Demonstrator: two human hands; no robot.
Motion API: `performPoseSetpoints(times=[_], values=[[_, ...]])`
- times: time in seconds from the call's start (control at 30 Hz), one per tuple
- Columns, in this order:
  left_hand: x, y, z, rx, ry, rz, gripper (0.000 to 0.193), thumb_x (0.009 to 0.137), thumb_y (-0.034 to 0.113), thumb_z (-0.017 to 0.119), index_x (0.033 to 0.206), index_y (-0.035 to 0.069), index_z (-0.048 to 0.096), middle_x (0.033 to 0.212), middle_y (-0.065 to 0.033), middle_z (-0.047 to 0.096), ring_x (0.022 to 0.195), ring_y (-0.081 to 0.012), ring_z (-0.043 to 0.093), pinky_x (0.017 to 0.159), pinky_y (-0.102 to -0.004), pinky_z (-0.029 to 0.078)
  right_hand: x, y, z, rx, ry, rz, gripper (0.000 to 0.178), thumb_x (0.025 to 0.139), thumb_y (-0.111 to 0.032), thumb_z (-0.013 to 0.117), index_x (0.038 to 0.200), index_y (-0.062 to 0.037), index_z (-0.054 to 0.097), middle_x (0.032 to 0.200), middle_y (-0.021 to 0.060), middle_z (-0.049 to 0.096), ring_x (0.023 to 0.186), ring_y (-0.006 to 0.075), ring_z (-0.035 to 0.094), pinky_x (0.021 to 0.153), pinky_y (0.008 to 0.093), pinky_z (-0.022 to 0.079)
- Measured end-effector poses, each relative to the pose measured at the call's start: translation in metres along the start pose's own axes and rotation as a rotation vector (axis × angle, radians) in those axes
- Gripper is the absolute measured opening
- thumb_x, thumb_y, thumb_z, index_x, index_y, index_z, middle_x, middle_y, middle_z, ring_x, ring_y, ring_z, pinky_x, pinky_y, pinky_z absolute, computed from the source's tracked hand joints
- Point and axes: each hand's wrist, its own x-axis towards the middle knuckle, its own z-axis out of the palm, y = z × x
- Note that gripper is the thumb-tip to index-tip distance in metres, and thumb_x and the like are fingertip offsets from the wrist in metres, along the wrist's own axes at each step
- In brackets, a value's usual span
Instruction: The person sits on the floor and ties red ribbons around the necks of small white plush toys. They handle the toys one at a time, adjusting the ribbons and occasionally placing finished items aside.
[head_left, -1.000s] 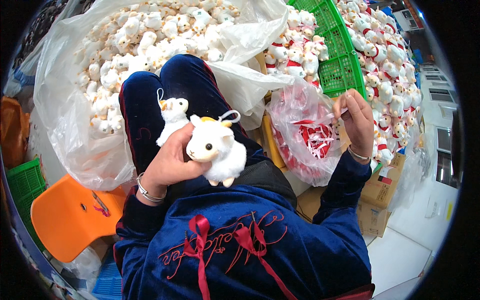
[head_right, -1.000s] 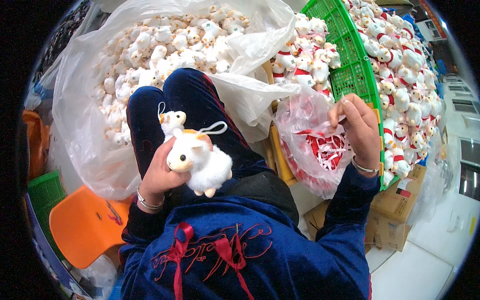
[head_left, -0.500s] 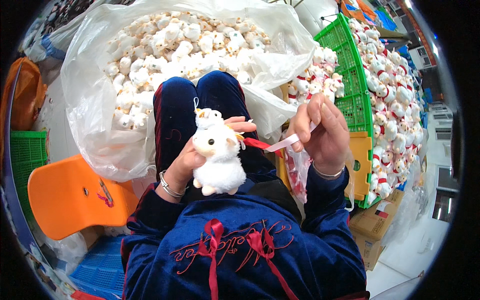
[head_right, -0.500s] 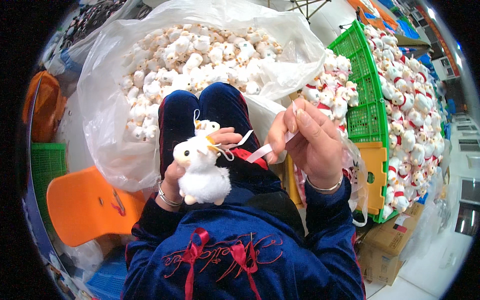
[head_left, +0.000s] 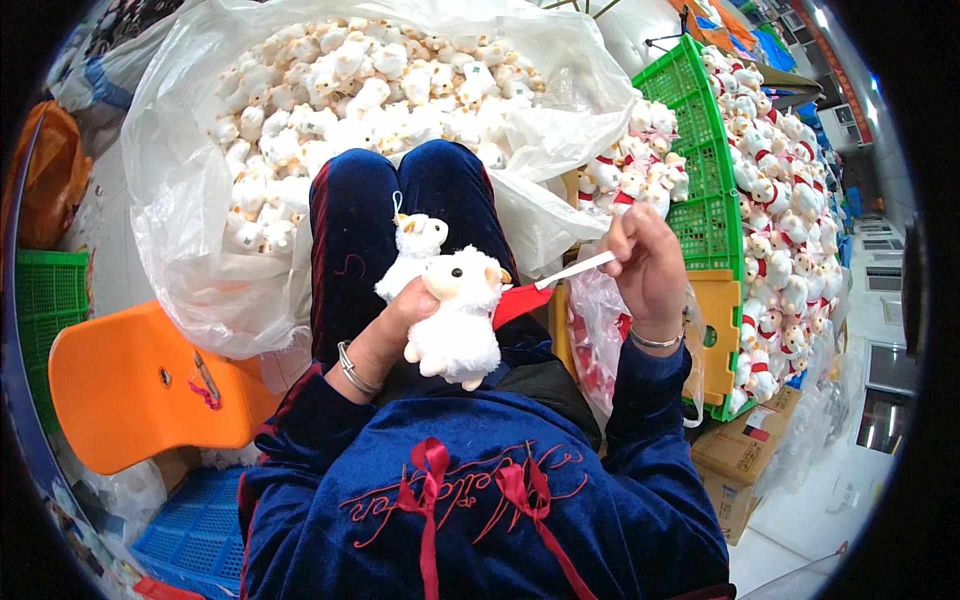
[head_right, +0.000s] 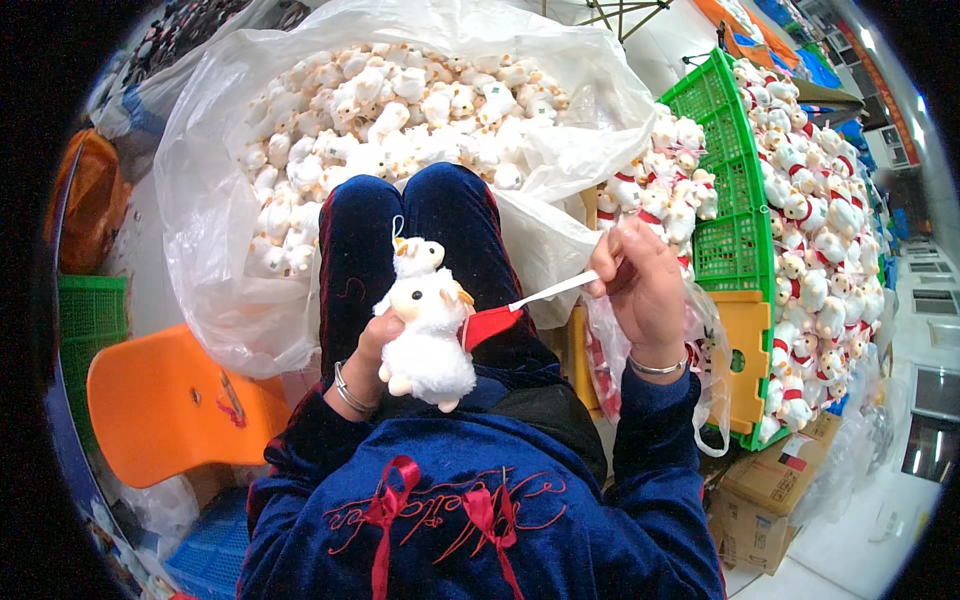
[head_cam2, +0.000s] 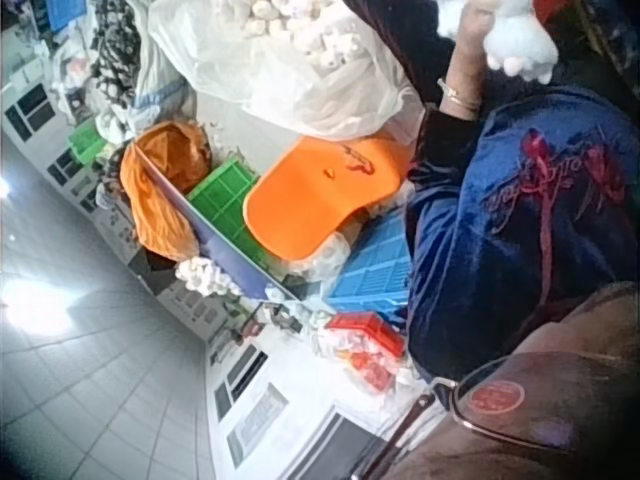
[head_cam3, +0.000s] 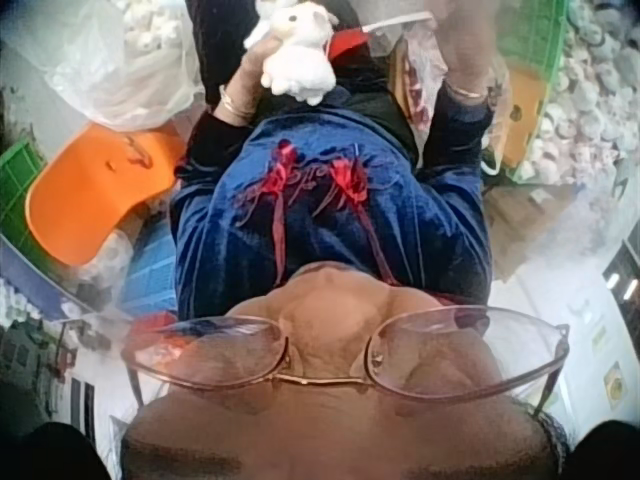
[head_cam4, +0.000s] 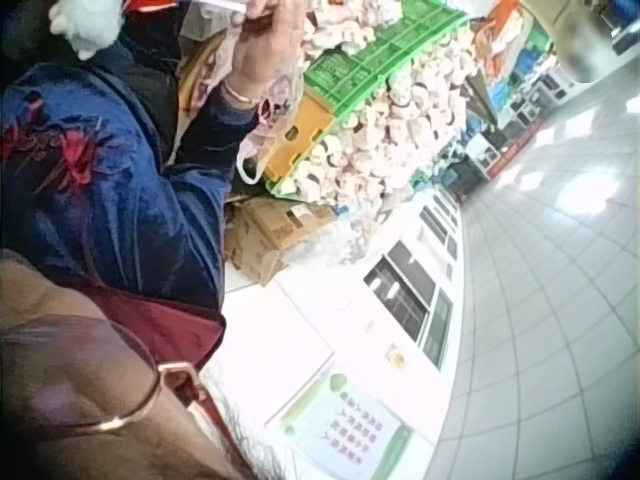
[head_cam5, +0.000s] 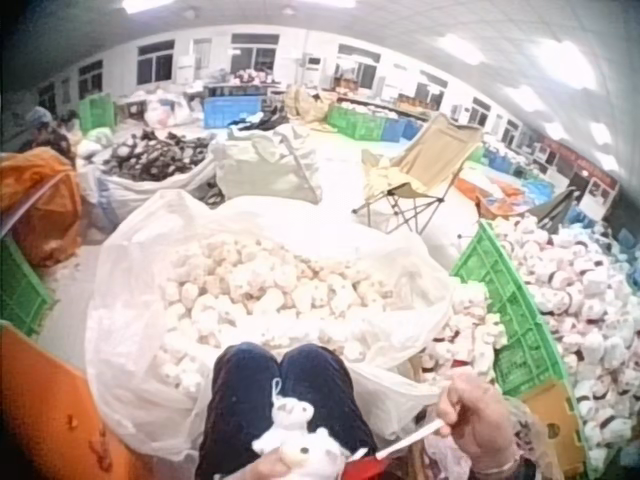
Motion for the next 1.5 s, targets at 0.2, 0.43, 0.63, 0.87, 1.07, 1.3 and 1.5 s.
performPoseSetpoints(times=[0.2,0.43,0.63,0.87,1.07,1.3,1.5], values=[[-0.002,-0.007,-0.003,0.133,0.042,-0.059,0.078,0.078,0.05,0.072,0.134,-0.002,0.056,0.123,-0.0127,0.067,0.107,-0.0206,0.068,0.093,-0.036,0.056,-0.008,0.008,0.017,-1.016,0.041,-0.214,0.025,0.102,-0.017,0.055,0.112,0.0038,0.063,0.122,0.0155,0.064,0.117,0.0276,0.061,0.1,0.0368,0.048],[-0.004,0.004,0.012,0.195,0.038,-0.113,0.072,0.08,0.038,0.068,0.139,-0.001,0.054,0.126,-0.0088,0.066,0.113,-0.0183,0.064,0.101,-0.0321,0.048,0.011,0.039,0.045,-0.779,-0.488,-0.034,0.026,0.104,-0.018,0.051,0.115,0.0025,0.064,0.107,0.0147,0.069,0.1,0.0263,0.066,0.091,0.0358,0.051],[-0.003,0.004,0.011,0.236,0.121,0.002,0.067,0.081,0.023,0.065,0.142,-0.001,0.051,0.129,-0.0095,0.064,0.118,-0.0177,0.061,0.105,-0.0315,0.045,0.006,0.034,0.037,-0.57,-0.486,0.367,0.025,0.104,-0.023,0.058,0.093,-0.0015,0.066,0.075,-0.0016,0.061,0.069,0.0067,0.054,0.063,0.0249,0.045],[-0.006,0.011,0.013,0.156,0.182,-0.006,0.069,0.082,0.025,0.065,0.143,-0.003,0.048,0.13,-0.012,0.064,0.116,-0.0211,0.064,0.103,-0.0345,0.049,-0.005,0.043,0.003,-1.116,-0.246,0.155,0.023,0.098,-0.021,0.062,0.088,-0.0007,0.066,0.073,0.0112,0.065,0.067,0.0243,0.063,0.063,0.0369,0.049],[-0.009,0.013,0.015,0.098,0.177,0.01,0.07,0.083,0.028,0.067,0.143,-0.003,0.047,0.129,-0.0133,0.064,0.115,-0.0226,0.065,0.101,-0.0355,0.051,-0.025,0.022,0.021,-1.209,-0.626,0.221,0.025,0.093,-0.023,0.065,0.086,0.0007,0.068,0.081,0.0215,0.067,0.077,0.0412,0.066,0.068,0.0463,0.052],[-0.007,0.007,0.024,0.165,0.145,-0.059,0.079,0.077,0.032,0.07,0.143,-0.003,0.046,0.13,-0.0135,0.064,0.117,-0.0218,0.065,0.102,-0.0356,0.051,-0.017,0.03,0.044,-0.894,-0.84,0.188,0.02,0.094,-0.02,0.065,0.091,-0.0006,0.069,0.082,0.0191,0.068,0.078,0.039,0.067,0.071,0.0425,0.052],[-0.003,0.003,0.027,0.039,0.106,-0.058,0.077,0.081,0.04,0.067,0.143,-0.001,0.047,0.131,-0.0135,0.063,0.117,-0.0204,0.063,0.101,-0.0346,0.051,-0.009,0.029,0.056,-0.868,-0.692,0.071,0.013,0.093,-0.014,0.065,0.097,-0.0016,0.068,0.083,0.0183,0.069,0.079,0.0349,0.07,0.069,0.0399,0.053]])
